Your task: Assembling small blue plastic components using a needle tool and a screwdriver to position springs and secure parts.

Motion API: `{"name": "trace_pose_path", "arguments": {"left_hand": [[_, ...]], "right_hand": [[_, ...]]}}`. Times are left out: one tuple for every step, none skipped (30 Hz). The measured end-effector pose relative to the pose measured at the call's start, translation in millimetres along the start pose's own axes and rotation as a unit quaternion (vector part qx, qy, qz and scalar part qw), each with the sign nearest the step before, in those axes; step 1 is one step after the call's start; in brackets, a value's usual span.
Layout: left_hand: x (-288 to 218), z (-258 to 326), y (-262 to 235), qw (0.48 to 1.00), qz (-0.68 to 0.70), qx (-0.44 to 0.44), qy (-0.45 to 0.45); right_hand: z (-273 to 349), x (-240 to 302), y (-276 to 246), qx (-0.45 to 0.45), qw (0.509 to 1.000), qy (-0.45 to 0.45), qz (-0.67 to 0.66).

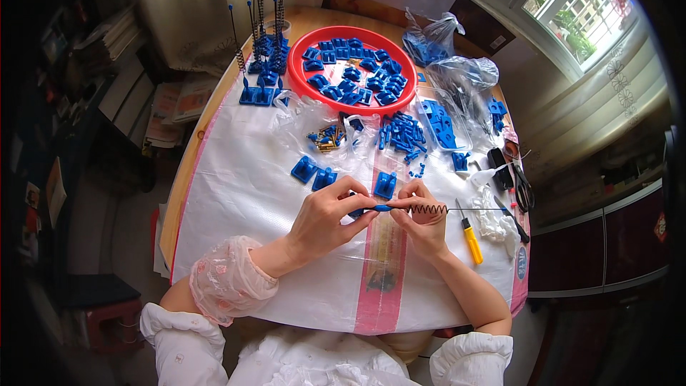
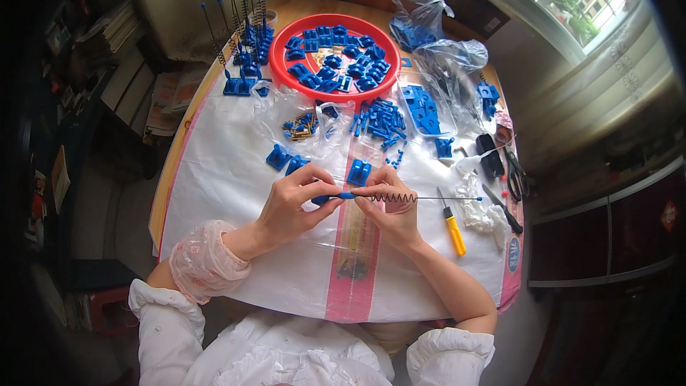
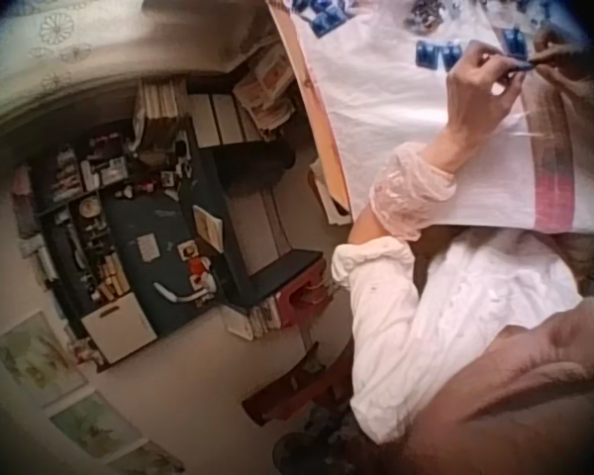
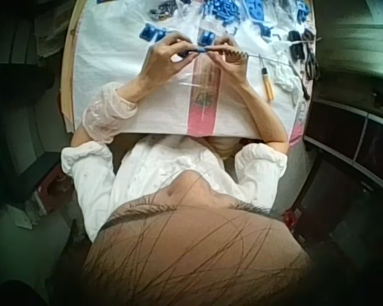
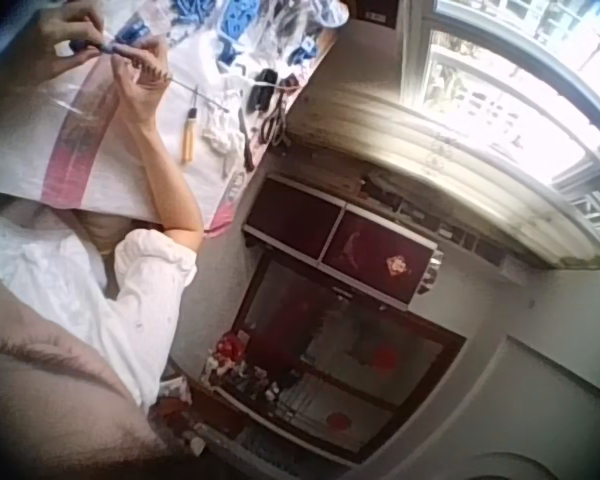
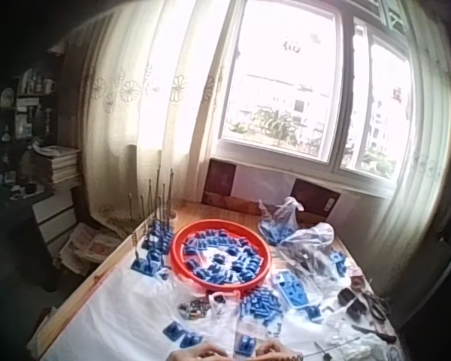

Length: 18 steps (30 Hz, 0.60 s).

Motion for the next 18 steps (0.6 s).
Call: {"name": "trace_pose_path", "arguments": {"left_hand": [[0, 0, 0, 1.0, -0.001, 0.0, 0.0], [0, 0, 0, 1.0, -0.001, 0.001, 0.001], [0, 0, 0, 1.0, -0.002, 0.002, -0.001], [-1, 0, 0, 1.0, -0.002, 0.002, -0.002], [-1, -1, 1, 1.0, -0.003, 0.003, -0.003], [0, -1, 1, 1.0, 0.005, 0.001, -0.007], [1, -1, 1, 1.0, 0.013, 0.0, -0.011], [1, 0, 2, 1.0, 0.021, -0.002, -0.015], [3, 0, 3, 0.999, 0.036, 0.005, -0.031], [4, 1, 4, 0.998, 0.051, 0.012, -0.047], [6, 1, 6, 0.996, 0.067, 0.019, -0.062], [7, 2, 7, 0.993, 0.076, 0.036, -0.082], [8, 1, 8, 0.99, 0.085, 0.054, -0.1], [9, 2, 9, 0.986, 0.094, 0.071, -0.119], [11, 3, 11, 0.981, 0.111, 0.079, -0.137], [14, 4, 12, 0.976, 0.128, 0.087, -0.154], [16, 6, 14, 0.97, 0.145, 0.095, -0.171], [19, 7, 17, 0.963, 0.16, 0.107, -0.189]], "right_hand": [[0, 0, 0, 0.0, 1.0, -0.001, -0.002], [0, 0, 0, 0.001, 1.0, -0.001, -0.003], [0, -1, 0, 0.0, 1.0, -0.002, -0.006], [0, -1, 0, 0.0, 1.0, -0.002, -0.008], [0, -1, 0, 0.0, 1.0, -0.003, -0.01], [0, -1, 0, -0.001, 1.0, -0.002, -0.007], [0, -2, 0, -0.002, 1.0, -0.001, -0.005], [0, -2, 0, -0.003, 1.0, 0.0, -0.002], [0, -3, 0, -0.002, 1.0, 0.0, 0.004], [0, -5, -1, -0.002, 1.0, 0.0, 0.011], [0, -6, -2, -0.001, 1.0, 0.0, 0.017], [0, -6, -2, -0.005, 1.0, -0.004, 0.01], [0, -7, -1, -0.008, 1.0, -0.007, 0.002], [0, -7, -1, -0.011, 1.0, -0.01, -0.005], [0, -7, -1, -0.01, 1.0, -0.012, -0.004], [-1, -7, 0, -0.01, 1.0, -0.013, -0.003], [-1, -7, 0, -0.01, 1.0, -0.014, -0.002], [-1, -7, 0, -0.006, 1.0, -0.009, 0.008]]}}
Point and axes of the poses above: each hand's wrist, its own z-axis away from the middle knuckle, its own y-axis out of the palm, x = y × z, the point moved 5 cm from there along -z, towards the middle knuckle, and after that the axes turned 6 degrees about -z, right-handed, at the moved point
